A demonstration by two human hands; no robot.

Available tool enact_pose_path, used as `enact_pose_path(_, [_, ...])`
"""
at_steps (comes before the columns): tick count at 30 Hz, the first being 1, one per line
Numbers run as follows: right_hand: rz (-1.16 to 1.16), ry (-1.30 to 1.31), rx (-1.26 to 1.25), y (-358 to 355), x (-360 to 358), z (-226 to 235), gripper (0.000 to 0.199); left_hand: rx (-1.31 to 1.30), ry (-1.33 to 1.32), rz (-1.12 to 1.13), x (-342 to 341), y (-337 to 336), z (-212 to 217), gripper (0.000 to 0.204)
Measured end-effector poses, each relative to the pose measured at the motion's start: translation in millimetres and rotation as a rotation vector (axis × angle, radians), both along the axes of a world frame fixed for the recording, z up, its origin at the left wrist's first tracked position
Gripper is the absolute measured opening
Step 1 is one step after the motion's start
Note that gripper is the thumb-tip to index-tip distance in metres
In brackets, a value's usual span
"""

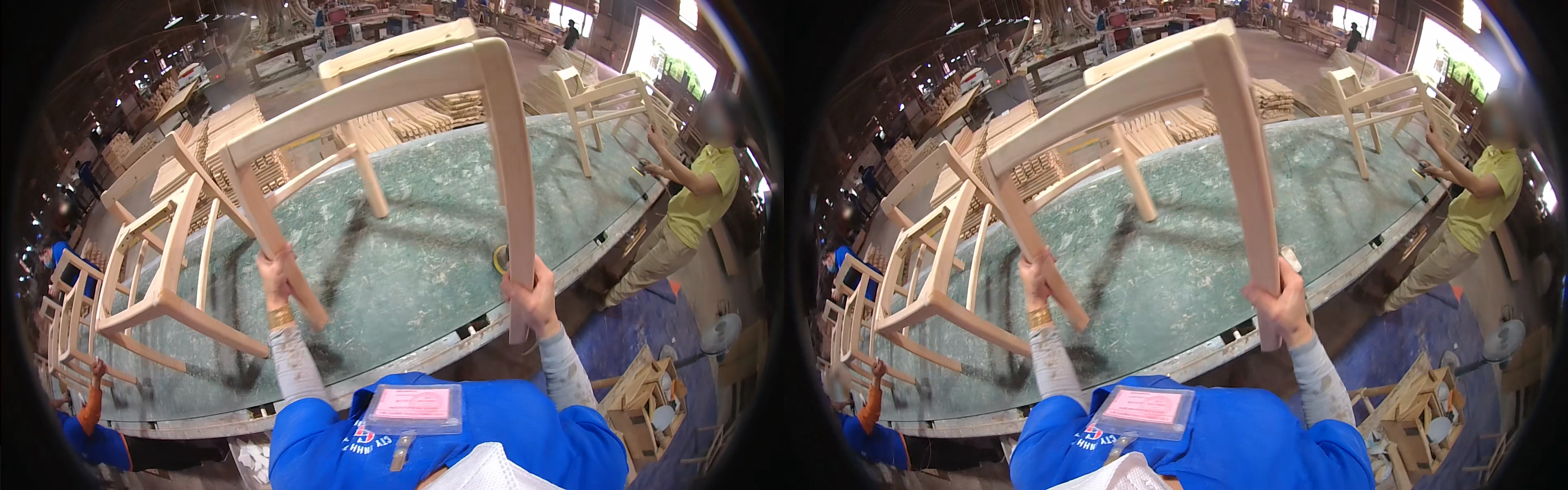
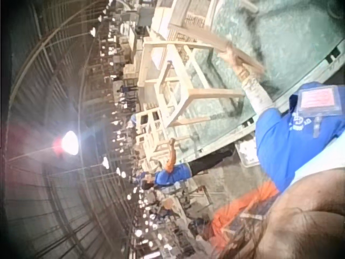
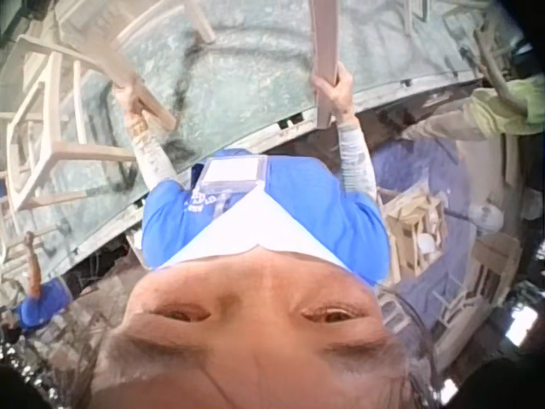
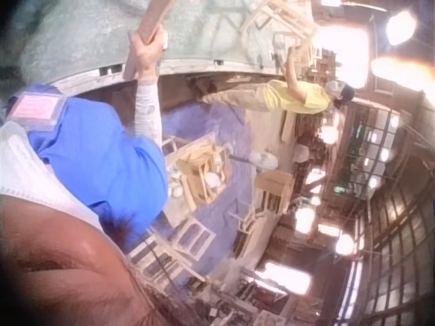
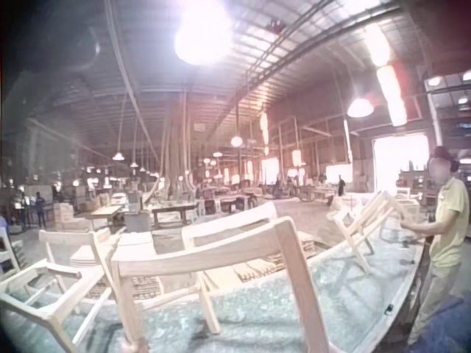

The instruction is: The person uses a handheld orbital sander to smooth the legs and frame of a wooden chair frame on a workbench. They reposition the chair multiple times to access different surfaces and occasionally use a small white pad to wipe or inspect the wood.

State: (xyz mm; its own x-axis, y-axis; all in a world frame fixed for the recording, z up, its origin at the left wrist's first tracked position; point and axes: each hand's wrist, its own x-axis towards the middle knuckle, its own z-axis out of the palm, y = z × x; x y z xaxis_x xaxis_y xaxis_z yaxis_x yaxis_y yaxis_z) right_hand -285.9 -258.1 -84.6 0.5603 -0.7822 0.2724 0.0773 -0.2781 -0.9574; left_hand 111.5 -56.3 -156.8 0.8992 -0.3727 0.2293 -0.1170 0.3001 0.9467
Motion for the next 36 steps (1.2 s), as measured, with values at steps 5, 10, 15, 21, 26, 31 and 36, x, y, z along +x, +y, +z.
enact_pose_path(5, [0.266,-0.082,0.118,-96,17,0,0.028,0.102,-0.172,0.135,-55,25,61,0.034])
enact_pose_path(10, [0.529,-0.08,0.192,-185,52,0,0.035,0.181,-0.231,0.216,-103,10,99,0.04])
enact_pose_path(15, [0.655,-0.244,0.496,-236,85,-21,0.059,0.218,-0.14,0.245,-112,-8,120,0.043])
enact_pose_path(21, [-0.095,0.561,-0.262,-299,17,-168,0.059,0.263,-0.124,0.23,-102,-38,130,0.04])
enact_pose_path(26, [-0.127,1.013,-0.3,-227,-5,-231,0.087,0.327,-0.098,0.332,-114,-16,135,0.04])
enact_pose_path(31, [-0.176,0.958,-0.351,-242,-8,-229,0.084,0.317,-0.085,0.306,-108,-26,137,0.041])
enact_pose_path(36, [-0.322,0.762,-0.162,-262,-15,-201,0.076,0.287,-0.114,0.306,-105,-28,141,0.04])
